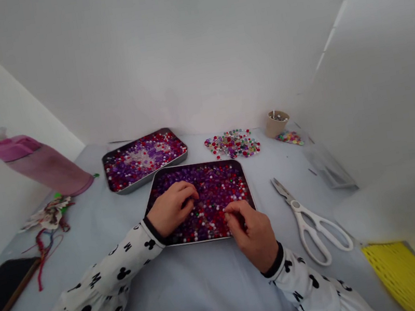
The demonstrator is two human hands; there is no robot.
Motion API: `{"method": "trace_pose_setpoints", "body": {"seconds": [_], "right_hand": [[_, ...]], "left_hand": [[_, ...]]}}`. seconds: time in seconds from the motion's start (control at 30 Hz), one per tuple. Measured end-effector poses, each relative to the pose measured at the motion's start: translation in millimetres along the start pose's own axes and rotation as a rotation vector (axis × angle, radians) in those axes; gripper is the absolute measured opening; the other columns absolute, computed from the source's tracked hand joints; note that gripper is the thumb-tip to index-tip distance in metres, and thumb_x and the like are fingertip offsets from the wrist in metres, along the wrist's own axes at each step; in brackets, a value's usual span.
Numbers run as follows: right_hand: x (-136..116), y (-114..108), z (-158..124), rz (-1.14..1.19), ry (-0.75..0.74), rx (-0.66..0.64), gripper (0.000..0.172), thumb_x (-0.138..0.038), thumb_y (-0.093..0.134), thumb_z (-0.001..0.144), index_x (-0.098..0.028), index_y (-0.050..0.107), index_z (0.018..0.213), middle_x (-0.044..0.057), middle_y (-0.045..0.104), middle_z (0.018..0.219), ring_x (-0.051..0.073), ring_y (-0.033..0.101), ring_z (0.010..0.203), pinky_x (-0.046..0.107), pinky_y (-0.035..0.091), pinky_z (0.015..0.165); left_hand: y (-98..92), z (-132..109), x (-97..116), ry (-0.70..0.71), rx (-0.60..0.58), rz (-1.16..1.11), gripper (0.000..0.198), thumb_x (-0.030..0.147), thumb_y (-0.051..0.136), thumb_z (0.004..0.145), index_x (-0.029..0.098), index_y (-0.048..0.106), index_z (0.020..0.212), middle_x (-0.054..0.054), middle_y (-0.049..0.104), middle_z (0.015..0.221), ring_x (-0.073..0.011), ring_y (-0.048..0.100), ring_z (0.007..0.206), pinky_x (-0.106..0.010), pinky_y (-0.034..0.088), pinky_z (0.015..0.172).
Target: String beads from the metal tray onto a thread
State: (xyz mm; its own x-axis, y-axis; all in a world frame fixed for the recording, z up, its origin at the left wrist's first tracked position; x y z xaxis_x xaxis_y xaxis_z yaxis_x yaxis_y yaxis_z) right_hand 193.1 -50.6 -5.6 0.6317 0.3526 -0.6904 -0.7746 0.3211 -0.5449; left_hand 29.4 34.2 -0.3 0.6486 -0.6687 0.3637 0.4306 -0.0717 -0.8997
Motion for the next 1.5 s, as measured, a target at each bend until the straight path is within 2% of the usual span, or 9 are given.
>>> {"method": "trace_pose_setpoints", "body": {"seconds": [0.23,0.43,0.6,0.77,1.1,1.2,1.33,1.4,1.5], "right_hand": [[-6,-1,2,0.032,0.0,-0.017,0.005,-0.019,0.05,0.082,-0.02,0.055,0.08,-0.004,0.055,0.061,0.009,0.05,0.051,0.02,0.04,0.052],[-7,1,0,0.049,-0.005,-0.052,0.01,-0.02,0.048,0.084,-0.019,0.055,0.078,-0.004,0.053,0.06,0.009,0.049,0.052,0.02,0.038,0.052],[-6,2,0,0.054,-0.022,-0.045,0.008,-0.019,0.048,0.084,-0.019,0.055,0.079,-0.004,0.054,0.062,0.009,0.048,0.053,0.02,0.038,0.053],[-6,4,1,0.055,-0.027,-0.043,0.008,-0.019,0.049,0.084,-0.019,0.055,0.079,-0.004,0.054,0.063,0.009,0.048,0.054,0.019,0.037,0.054],[-5,6,0,0.043,-0.039,-0.059,0.008,-0.018,0.048,0.085,-0.019,0.055,0.08,-0.003,0.055,0.066,0.009,0.049,0.056,0.02,0.038,0.055],[-6,6,0,0.046,-0.045,-0.058,0.009,-0.017,0.047,0.085,-0.019,0.054,0.079,-0.003,0.054,0.065,0.009,0.049,0.055,0.02,0.038,0.054],[-7,6,0,0.076,-0.064,-0.06,0.008,-0.017,0.048,0.085,-0.02,0.055,0.082,-0.002,0.057,0.069,0.01,0.051,0.059,0.021,0.039,0.057],[-8,5,1,0.093,-0.073,-0.06,0.009,-0.017,0.048,0.085,-0.02,0.057,0.084,-0.001,0.059,0.072,0.011,0.053,0.063,0.021,0.041,0.06],[-6,2,3,0.099,-0.059,-0.041,0.01,-0.017,0.049,0.085,-0.02,0.058,0.085,-0.001,0.059,0.075,0.012,0.055,0.067,0.023,0.042,0.063]], "left_hand": [[-18.1,1,-12,-0.097,0.153,0.044,0.031,-0.002,0.036,0.072,0.017,0.059,0.08,-0.004,0.06,0.089,-0.0186,0.049,0.09,-0.035,0.041,0.086],[-19.4,-2,-22,-0.189,0.282,0.016,0.039,0.0,0.036,0.075,0.016,0.056,0.105,-0.007,0.057,0.109,-0.0189,0.049,0.105,-0.036,0.04,0.096],[-7.7,-1,-33,-0.246,0.237,-0.001,0.041,0.006,0.034,0.08,0.011,0.051,0.117,-0.01,0.054,0.12,-0.0197,0.048,0.113,-0.037,0.037,0.102],[2.9,4,-33,-0.249,0.124,-0.08,0.046,0.007,0.033,0.08,0.007,0.044,0.125,-0.014,0.043,0.134,-0.0207,0.037,0.126,-0.038,0.029,0.108],[18.5,-1,7,0.024,-0.121,-0.137,0.053,0.012,0.041,0.082,0.01,0.033,0.134,-0.014,0.024,0.145,-0.0209,0.018,0.135,-0.04,0.021,0.111],[18.8,-3,17,0.11,-0.153,-0.167,0.053,0.01,0.041,0.082,0.014,0.033,0.134,-0.01,0.027,0.144,-0.0181,0.021,0.134,-0.038,0.024,0.111],[13.1,-5,28,0.204,-0.133,-0.283,0.044,0.01,0.039,0.085,0.019,0.043,0.127,-0.007,0.043,0.135,-0.0155,0.034,0.128,-0.035,0.03,0.108],[6.1,-3,29,0.211,-0.075,-0.343,0.038,0.011,0.037,0.087,0.02,0.049,0.122,-0.006,0.053,0.126,-0.0144,0.044,0.121,-0.032,0.035,0.104],[-8.6,0,21,0.141,0.09,-0.392,0.032,0.012,0.036,0.088,0.019,0.056,0.112,-0.005,0.061,0.112,-0.0132,0.054,0.106,-0.029,0.042,0.096]]}}
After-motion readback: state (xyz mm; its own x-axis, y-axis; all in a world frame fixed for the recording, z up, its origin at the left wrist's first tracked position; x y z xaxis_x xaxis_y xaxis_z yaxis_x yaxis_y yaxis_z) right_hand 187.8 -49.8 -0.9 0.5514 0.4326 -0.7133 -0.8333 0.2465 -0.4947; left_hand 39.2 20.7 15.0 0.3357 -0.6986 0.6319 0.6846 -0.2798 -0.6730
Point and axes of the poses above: each hand's wrist, its own z-axis towards the middle knuckle, its own y-axis out of the palm, x = y × z, the point moved 6 cm from there along z, towards the middle knuckle
